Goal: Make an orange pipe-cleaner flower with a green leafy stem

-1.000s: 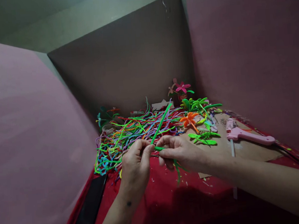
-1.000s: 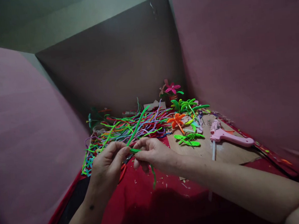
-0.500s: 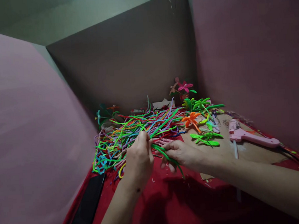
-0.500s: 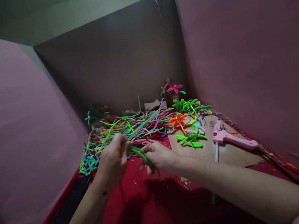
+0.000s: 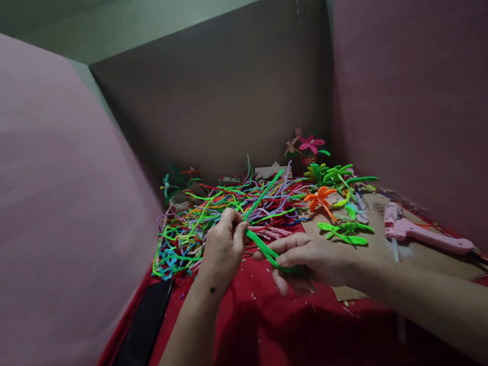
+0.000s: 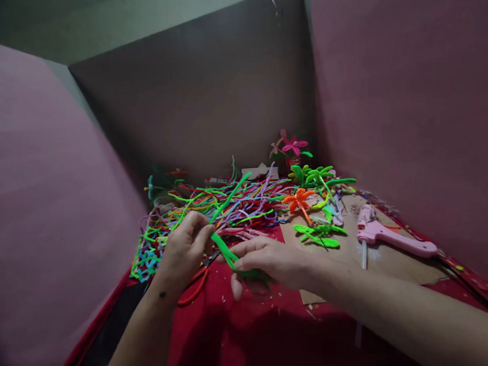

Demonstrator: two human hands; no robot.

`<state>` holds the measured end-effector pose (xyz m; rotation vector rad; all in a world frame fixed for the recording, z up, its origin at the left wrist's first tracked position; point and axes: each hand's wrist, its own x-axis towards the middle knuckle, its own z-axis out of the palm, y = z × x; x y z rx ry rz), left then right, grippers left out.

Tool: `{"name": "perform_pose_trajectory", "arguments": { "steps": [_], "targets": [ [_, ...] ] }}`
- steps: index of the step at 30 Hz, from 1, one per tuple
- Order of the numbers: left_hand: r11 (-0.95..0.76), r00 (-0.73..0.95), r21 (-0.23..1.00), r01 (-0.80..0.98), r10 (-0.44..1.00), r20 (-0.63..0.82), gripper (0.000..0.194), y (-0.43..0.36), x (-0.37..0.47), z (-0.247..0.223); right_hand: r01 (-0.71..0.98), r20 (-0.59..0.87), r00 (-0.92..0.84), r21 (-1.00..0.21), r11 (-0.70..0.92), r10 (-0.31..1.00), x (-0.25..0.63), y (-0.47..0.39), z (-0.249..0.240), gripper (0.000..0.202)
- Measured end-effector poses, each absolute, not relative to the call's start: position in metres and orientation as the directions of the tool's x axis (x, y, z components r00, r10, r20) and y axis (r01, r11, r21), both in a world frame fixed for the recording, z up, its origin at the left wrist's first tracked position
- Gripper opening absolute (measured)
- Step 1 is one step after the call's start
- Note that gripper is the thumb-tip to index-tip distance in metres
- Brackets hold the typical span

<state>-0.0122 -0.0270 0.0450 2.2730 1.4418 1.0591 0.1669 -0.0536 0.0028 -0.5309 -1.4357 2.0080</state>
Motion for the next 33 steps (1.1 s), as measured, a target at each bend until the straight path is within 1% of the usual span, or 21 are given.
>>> {"name": "perform_pose_trajectory", "arguments": {
  "steps": [2,6,9,11,15,18,20,24,27,31,33],
  "targets": [
    [-0.48,0.244,0.574,0.663,0.864,0.441,0.012,-0.028,-0.009,0.043,-0.238,0.002,-0.7,-0.944,-0.23,0.715,0.164,-0.051,0.001,0.021],
    [-0.485,0.271,0.601,0.635,0.869,0.415,0.013,-0.035,-0.002,0.042,-0.239,-0.014,-0.629,-0.948,-0.211,0.777,0.158,-0.05,-0.003,0.024],
    [-0.499,0.314,0.626,0.599,0.866,0.389,0.013,-0.038,-0.002,0.046,-0.257,-0.026,-0.603,-0.94,-0.225,0.797,0.157,-0.049,-0.006,0.025],
    [-0.53,0.35,0.583,0.616,0.847,0.4,0.012,-0.039,-0.004,0.049,-0.261,-0.023,-0.58,-0.942,-0.213,0.814,0.157,-0.048,-0.006,0.025],
    [-0.62,0.436,0.448,0.645,0.779,0.45,0.011,-0.039,-0.003,0.046,-0.226,-0.019,-0.533,-0.96,-0.164,0.846,0.154,-0.051,-0.001,0.029],
    [-0.676,0.454,0.36,0.642,0.715,0.533,0.01,-0.038,-0.001,0.038,-0.19,-0.095,-0.524,-0.956,-0.225,0.847,0.15,-0.055,0.003,0.026],
    [-0.684,0.442,0.343,0.644,0.699,0.562,0.012,-0.038,0.0,0.033,-0.179,-0.158,-0.538,-0.939,-0.295,0.828,0.148,-0.057,0.002,0.025],
    [-0.616,0.361,0.427,0.662,0.762,0.538,0.012,-0.036,-0.006,0.033,-0.199,-0.196,-0.639,-0.892,-0.406,0.744,0.146,-0.059,-0.01,0.021],
    [-0.554,0.296,0.492,0.671,0.809,0.507,0.014,-0.033,-0.013,0.035,-0.209,-0.183,-0.699,-0.872,-0.443,0.691,0.146,-0.06,-0.021,0.027],
    [-0.499,0.247,0.601,0.624,0.856,0.454,0.015,-0.028,-0.022,0.035,-0.224,-0.093,-0.781,-0.882,-0.415,0.618,0.149,-0.062,-0.021,0.039],
    [-0.474,0.244,0.67,0.572,0.878,0.413,0.015,-0.026,-0.025,0.034,-0.142,-0.085,-0.828,-0.924,-0.354,0.555,0.153,-0.063,-0.012,0.037]
  ]
}}
